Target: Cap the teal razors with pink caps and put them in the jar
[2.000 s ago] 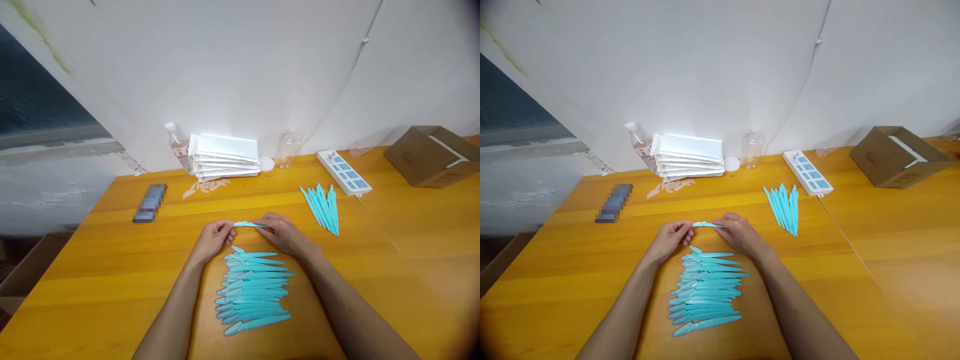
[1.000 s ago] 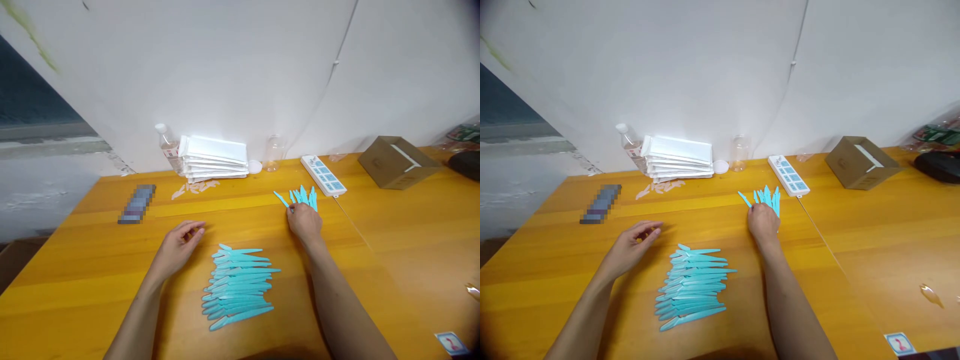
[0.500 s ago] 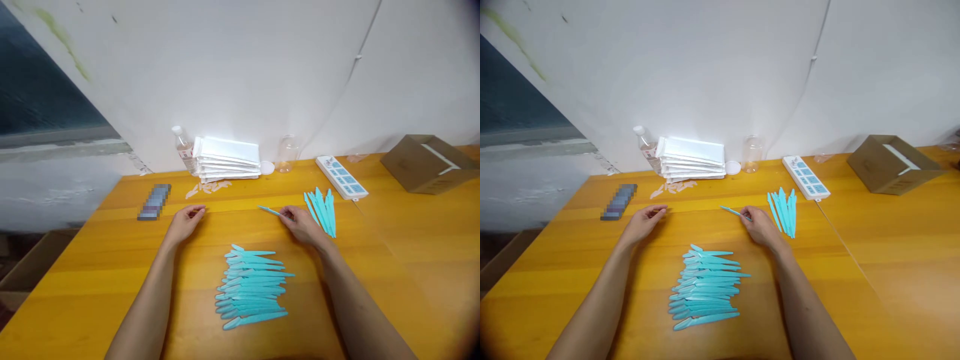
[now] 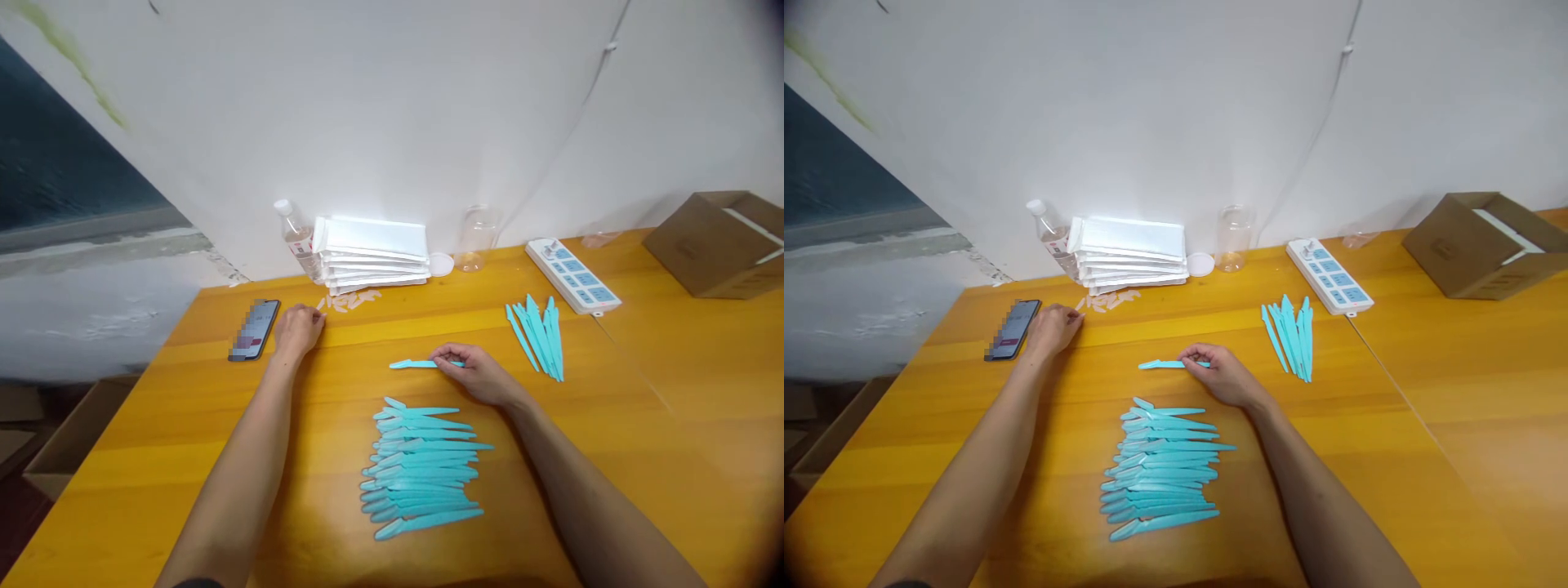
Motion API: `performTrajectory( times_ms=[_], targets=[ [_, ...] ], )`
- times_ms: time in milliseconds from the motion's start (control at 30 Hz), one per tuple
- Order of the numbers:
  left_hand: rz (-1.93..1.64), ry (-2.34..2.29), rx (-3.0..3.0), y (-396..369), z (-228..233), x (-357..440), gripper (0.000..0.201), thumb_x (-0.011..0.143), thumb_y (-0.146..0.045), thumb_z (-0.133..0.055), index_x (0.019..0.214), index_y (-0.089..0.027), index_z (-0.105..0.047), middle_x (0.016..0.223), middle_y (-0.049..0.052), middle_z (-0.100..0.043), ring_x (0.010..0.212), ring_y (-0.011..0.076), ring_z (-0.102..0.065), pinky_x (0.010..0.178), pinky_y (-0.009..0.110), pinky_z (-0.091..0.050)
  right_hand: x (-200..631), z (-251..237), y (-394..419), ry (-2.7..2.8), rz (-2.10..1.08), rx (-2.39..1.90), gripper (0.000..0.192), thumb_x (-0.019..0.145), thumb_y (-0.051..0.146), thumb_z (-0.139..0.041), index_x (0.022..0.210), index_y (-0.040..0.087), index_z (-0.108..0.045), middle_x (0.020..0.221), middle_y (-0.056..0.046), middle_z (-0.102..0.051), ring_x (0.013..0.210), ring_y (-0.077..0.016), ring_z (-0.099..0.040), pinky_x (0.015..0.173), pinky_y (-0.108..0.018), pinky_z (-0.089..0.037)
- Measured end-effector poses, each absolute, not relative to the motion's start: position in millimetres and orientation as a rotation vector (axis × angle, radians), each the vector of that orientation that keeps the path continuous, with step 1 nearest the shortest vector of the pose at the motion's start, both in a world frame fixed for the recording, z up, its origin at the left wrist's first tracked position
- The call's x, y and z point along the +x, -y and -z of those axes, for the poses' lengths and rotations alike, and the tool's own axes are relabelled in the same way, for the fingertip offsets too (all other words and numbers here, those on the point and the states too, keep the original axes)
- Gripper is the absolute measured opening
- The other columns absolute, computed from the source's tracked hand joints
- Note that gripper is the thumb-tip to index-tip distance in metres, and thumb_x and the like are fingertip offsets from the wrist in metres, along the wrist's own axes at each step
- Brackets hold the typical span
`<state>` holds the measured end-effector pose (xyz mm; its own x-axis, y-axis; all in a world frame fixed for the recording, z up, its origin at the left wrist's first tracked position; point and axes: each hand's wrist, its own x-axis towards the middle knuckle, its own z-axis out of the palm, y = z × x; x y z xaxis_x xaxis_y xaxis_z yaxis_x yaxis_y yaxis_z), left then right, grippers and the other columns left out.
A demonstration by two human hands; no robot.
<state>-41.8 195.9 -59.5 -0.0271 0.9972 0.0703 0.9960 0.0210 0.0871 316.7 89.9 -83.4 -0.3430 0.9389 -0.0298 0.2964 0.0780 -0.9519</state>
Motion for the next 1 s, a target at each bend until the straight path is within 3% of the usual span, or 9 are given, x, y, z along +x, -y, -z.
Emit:
performTrajectory(
  times_ms=[100, 200, 300, 433, 633, 800, 1000],
  targets=[
    [-0.100, -2.161, 2.179, -194.8, 56.1, -38.6, 0.034, 0.089, -0.031, -0.051, 0.106, -0.013, -0.074, 0.099, 0.021, -0.073, 0.096, 0.0366, -0.066, 0.083, 0.043, -0.047, 317.3, 86.2, -91.4, 1.681, -1.306, -1.228, 0.035, 0.089, 0.049, -0.056, 0.097, 0.018, -0.070, 0.093, -0.004, -0.072, 0.084, -0.0180, -0.064, 0.078, -0.029, -0.050],
    [-0.092, -2.055, 2.207, -182.2, 53.7, -29.3, 0.030, 0.086, -0.028, -0.054, 0.105, -0.016, -0.074, 0.090, 0.015, -0.075, 0.091, 0.0316, -0.069, 0.081, 0.037, -0.048, 317.8, 88.8, -92.4, 1.676, -1.321, -1.221, 0.036, 0.090, 0.049, -0.056, 0.098, 0.017, -0.070, 0.094, -0.004, -0.072, 0.085, -0.0180, -0.064, 0.079, -0.030, -0.049],
    [-0.378, -1.786, 1.948, -151.3, 56.7, -12.3, 0.030, 0.087, -0.038, -0.057, 0.102, -0.017, -0.073, 0.084, 0.008, -0.075, 0.076, 0.0224, -0.069, 0.073, 0.031, -0.050, 318.1, 90.8, -92.5, 1.673, -1.319, -1.209, 0.035, 0.090, 0.049, -0.057, 0.098, 0.017, -0.070, 0.095, -0.004, -0.072, 0.087, -0.0181, -0.064, 0.082, -0.030, -0.049],
    [-0.824, -1.370, 1.269, -98.1, 69.6, 14.3, 0.042, 0.077, -0.051, -0.074, 0.098, -0.014, -0.070, 0.083, 0.007, -0.074, 0.068, 0.0152, -0.066, 0.071, 0.028, -0.053, 317.5, 90.8, -91.7, 1.660, -1.319, -1.189, 0.035, 0.089, 0.049, -0.058, 0.098, 0.018, -0.070, 0.096, -0.004, -0.072, 0.089, -0.0187, -0.065, 0.084, -0.031, -0.049],
    [-0.950, -1.275, 1.071, -63.2, 82.7, 35.5, 0.043, 0.077, -0.044, -0.079, 0.108, -0.015, -0.074, 0.093, 0.008, -0.076, 0.078, 0.0152, -0.068, 0.079, 0.028, -0.054, 314.9, 84.6, -89.2, 1.674, -1.341, -1.211, 0.036, 0.089, 0.050, -0.057, 0.097, 0.017, -0.070, 0.095, -0.004, -0.072, 0.086, -0.0185, -0.063, 0.080, -0.030, -0.048],
    [-0.957, -1.321, 1.102, -64.5, 82.0, 32.8, 0.041, 0.078, -0.045, -0.079, 0.106, -0.016, -0.076, 0.089, 0.006, -0.077, 0.075, 0.0139, -0.068, 0.077, 0.025, -0.053, 314.3, 80.9, -88.5, 1.657, -1.386, -1.247, 0.039, 0.089, 0.053, -0.057, 0.098, 0.017, -0.069, 0.092, -0.003, -0.070, 0.081, -0.0169, -0.061, 0.072, -0.027, -0.045],
    [-0.965, -1.343, 1.116, -63.6, 85.1, 38.4, 0.040, 0.078, -0.043, -0.078, 0.106, -0.015, -0.076, 0.088, 0.008, -0.078, 0.074, 0.0146, -0.069, 0.075, 0.025, -0.055, 314.4, 82.2, -89.2, 1.638, -1.410, -1.223, 0.035, 0.090, 0.050, -0.058, 0.097, 0.017, -0.069, 0.092, -0.002, -0.069, 0.082, -0.0162, -0.060, 0.074, -0.027, -0.044]
  ],
)
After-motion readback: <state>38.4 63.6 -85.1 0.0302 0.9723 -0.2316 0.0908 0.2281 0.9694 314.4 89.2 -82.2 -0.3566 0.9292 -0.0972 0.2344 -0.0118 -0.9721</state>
